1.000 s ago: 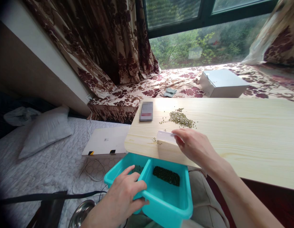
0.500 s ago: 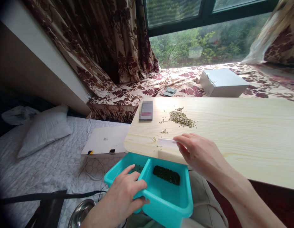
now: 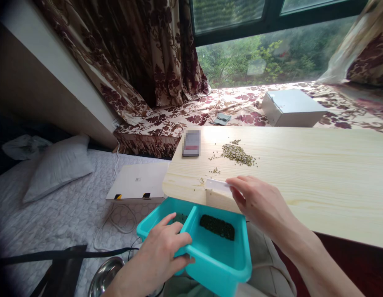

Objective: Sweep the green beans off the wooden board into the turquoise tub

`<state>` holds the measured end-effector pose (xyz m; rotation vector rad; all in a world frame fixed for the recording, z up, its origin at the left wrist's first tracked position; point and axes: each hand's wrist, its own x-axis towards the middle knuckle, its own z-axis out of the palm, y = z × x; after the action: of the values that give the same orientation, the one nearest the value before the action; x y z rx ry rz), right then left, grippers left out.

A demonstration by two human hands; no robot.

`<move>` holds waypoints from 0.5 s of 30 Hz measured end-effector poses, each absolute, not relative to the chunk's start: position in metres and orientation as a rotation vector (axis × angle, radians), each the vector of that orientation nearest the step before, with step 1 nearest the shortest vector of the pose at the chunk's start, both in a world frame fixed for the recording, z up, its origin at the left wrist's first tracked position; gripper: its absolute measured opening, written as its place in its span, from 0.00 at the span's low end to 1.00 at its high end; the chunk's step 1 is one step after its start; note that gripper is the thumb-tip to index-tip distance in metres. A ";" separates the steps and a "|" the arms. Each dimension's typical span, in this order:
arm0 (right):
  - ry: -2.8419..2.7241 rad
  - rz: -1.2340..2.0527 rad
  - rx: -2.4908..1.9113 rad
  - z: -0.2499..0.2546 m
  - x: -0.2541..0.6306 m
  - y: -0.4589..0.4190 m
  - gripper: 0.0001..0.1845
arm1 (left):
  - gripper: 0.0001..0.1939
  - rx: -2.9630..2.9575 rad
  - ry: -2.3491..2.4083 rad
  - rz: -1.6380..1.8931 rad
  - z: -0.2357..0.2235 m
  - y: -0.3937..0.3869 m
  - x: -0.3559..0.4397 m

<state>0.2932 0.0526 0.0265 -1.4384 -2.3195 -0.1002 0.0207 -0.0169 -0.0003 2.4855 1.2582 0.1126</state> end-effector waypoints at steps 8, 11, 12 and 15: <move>-2.296 -0.133 -1.491 0.030 0.301 0.050 0.16 | 0.16 2.480 1.255 0.132 0.000 -0.019 0.020; -2.299 -0.125 -1.509 0.029 0.302 0.049 0.16 | 0.15 2.475 1.259 0.123 0.000 -0.018 0.020; -2.303 -0.111 -1.508 0.029 0.302 0.048 0.16 | 0.15 2.474 1.259 0.121 0.000 -0.017 0.020; -2.299 -0.093 -1.505 0.030 0.303 0.044 0.17 | 0.15 2.480 1.255 0.122 0.000 -0.017 0.020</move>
<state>0.3032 0.0445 0.0303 -1.5046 -2.2991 -0.0928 0.0203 -0.0167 0.0004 2.4796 1.2549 0.1225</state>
